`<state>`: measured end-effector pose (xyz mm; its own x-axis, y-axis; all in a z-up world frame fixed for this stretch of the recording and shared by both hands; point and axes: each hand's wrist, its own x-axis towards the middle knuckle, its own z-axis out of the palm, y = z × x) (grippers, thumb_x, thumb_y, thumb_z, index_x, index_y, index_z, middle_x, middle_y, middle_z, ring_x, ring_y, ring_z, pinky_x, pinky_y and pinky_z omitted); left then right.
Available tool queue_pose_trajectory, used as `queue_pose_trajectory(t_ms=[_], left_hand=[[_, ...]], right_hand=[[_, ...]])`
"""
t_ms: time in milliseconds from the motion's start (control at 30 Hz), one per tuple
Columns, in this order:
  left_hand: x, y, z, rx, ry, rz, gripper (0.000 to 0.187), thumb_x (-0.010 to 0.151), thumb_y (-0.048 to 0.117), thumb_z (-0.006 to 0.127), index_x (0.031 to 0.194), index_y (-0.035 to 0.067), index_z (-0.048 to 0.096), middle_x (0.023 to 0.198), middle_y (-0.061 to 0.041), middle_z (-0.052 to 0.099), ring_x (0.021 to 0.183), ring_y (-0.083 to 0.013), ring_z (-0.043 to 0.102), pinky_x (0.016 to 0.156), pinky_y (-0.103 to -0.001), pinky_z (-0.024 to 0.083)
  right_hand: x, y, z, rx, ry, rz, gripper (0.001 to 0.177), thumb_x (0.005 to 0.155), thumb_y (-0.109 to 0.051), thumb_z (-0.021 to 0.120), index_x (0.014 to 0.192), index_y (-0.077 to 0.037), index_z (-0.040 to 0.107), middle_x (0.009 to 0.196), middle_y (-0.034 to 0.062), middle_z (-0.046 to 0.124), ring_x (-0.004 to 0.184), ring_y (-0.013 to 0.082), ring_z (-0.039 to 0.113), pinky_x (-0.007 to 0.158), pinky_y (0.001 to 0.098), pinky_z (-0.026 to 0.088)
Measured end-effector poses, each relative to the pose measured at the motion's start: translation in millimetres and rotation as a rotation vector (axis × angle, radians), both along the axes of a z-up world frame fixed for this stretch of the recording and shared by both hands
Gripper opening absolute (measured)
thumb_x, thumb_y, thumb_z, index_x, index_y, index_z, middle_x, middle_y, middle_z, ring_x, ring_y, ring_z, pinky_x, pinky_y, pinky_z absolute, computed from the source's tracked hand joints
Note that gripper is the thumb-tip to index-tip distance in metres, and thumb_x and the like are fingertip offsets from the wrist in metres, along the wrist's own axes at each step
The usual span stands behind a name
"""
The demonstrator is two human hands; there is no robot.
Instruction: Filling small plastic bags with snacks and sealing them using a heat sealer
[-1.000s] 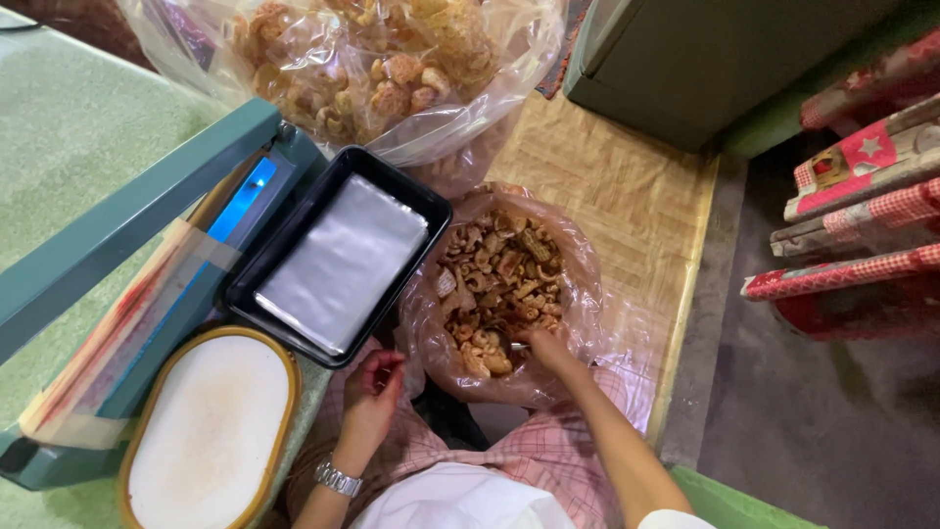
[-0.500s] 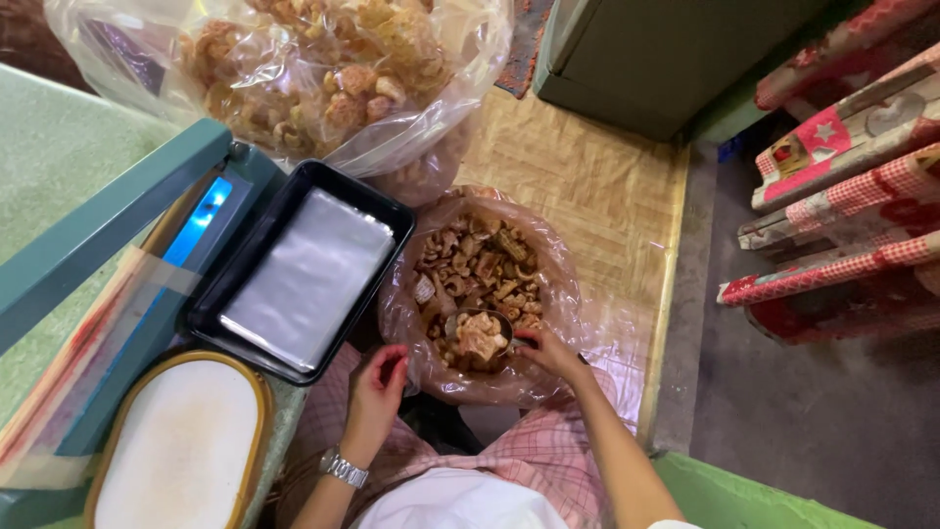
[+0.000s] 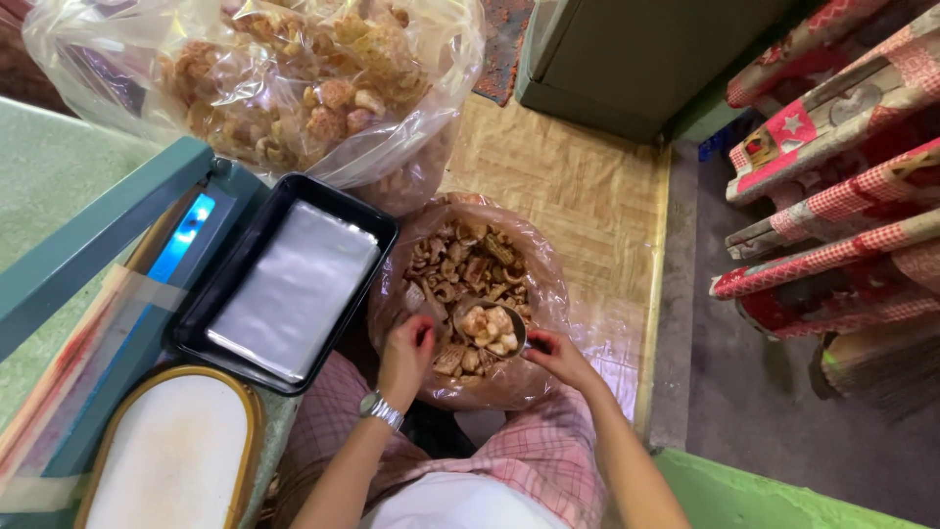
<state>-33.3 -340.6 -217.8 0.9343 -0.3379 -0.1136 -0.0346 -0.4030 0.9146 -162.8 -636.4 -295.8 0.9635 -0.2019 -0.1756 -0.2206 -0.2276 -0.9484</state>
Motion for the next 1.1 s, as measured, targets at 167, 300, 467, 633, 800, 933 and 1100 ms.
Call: queue_pose_trajectory(t_ms=[167, 300, 467, 633, 800, 933, 1100], left_hand=[[6, -24, 39, 0.042, -0.184, -0.021, 0.013, 0.08, 0.004, 0.067, 0.092, 0.004, 0.071, 0.082, -0.019, 0.069, 0.083, -0.0374, 0.068, 0.071, -0.039, 0.056], [3, -34, 46, 0.01, -0.171, -0.031, 0.013, 0.08, 0.004, 0.066, 0.091, 0.007, 0.072, 0.08, -0.015, 0.068, 0.082, -0.0352, 0.068, 0.07, -0.039, 0.056], [6, -40, 30, 0.027, -0.243, -0.091, 0.013, 0.081, 0.005, 0.063, 0.092, 0.008, 0.069, 0.079, -0.015, 0.067, 0.08, -0.0361, 0.068, 0.07, -0.041, 0.055], [9, -53, 1, 0.08, -0.286, -0.113, 0.011, 0.081, 0.006, 0.064, 0.091, 0.009, 0.067, 0.077, -0.012, 0.068, 0.079, -0.0335, 0.068, 0.069, -0.039, 0.054], [9, -66, -21, 0.101, -0.267, -0.138, 0.009, 0.081, 0.008, 0.063, 0.089, 0.008, 0.065, 0.076, -0.014, 0.068, 0.078, -0.0345, 0.069, 0.069, -0.04, 0.054], [5, -70, -1, 0.136, -0.251, -0.152, 0.009, 0.08, 0.008, 0.062, 0.089, 0.009, 0.061, 0.077, -0.015, 0.067, 0.079, -0.037, 0.068, 0.069, -0.043, 0.054], [3, -68, -5, 0.135, -0.247, -0.15, 0.009, 0.081, 0.009, 0.062, 0.089, 0.009, 0.059, 0.077, -0.016, 0.067, 0.079, -0.0378, 0.068, 0.068, -0.045, 0.054]], right_hand=[[2, -4, 61, -0.135, 0.073, 0.145, 0.035, 0.077, -0.009, 0.079, 0.111, -0.003, 0.071, 0.107, 0.0146, 0.073, 0.104, 0.0228, 0.064, 0.094, 0.0397, 0.049], [18, 4, 135, -0.515, 0.101, 0.228, 0.032, 0.079, -0.024, 0.076, 0.11, -0.016, 0.072, 0.104, 0.0057, 0.074, 0.102, 0.0267, 0.068, 0.086, 0.0384, 0.053], [29, 22, 166, -0.959, 0.233, 0.374, 0.025, 0.085, -0.032, 0.063, 0.108, -0.021, 0.067, 0.097, 0.0031, 0.07, 0.091, 0.0322, 0.069, 0.077, 0.045, 0.055], [36, 36, 179, -1.12, 0.265, 0.397, 0.022, 0.085, -0.036, 0.061, 0.103, -0.025, 0.065, 0.092, 0.0011, 0.067, 0.085, 0.0318, 0.069, 0.072, 0.0451, 0.056], [40, 35, 159, -1.37, 0.225, 0.376, 0.016, 0.081, -0.042, 0.063, 0.086, -0.027, 0.065, 0.078, -0.0055, 0.065, 0.075, 0.0227, 0.071, 0.065, 0.0374, 0.056], [49, 52, 174, -1.525, 0.083, 0.408, 0.01, 0.078, -0.026, 0.059, 0.071, -0.026, 0.065, 0.067, -0.0064, 0.064, 0.064, 0.0192, 0.07, 0.055, 0.0337, 0.054], [53, 61, 186, -1.612, 0.001, 0.422, 0.011, 0.073, -0.02, 0.058, 0.065, -0.025, 0.063, 0.059, -0.0052, 0.063, 0.055, 0.0179, 0.067, 0.048, 0.0317, 0.049]])
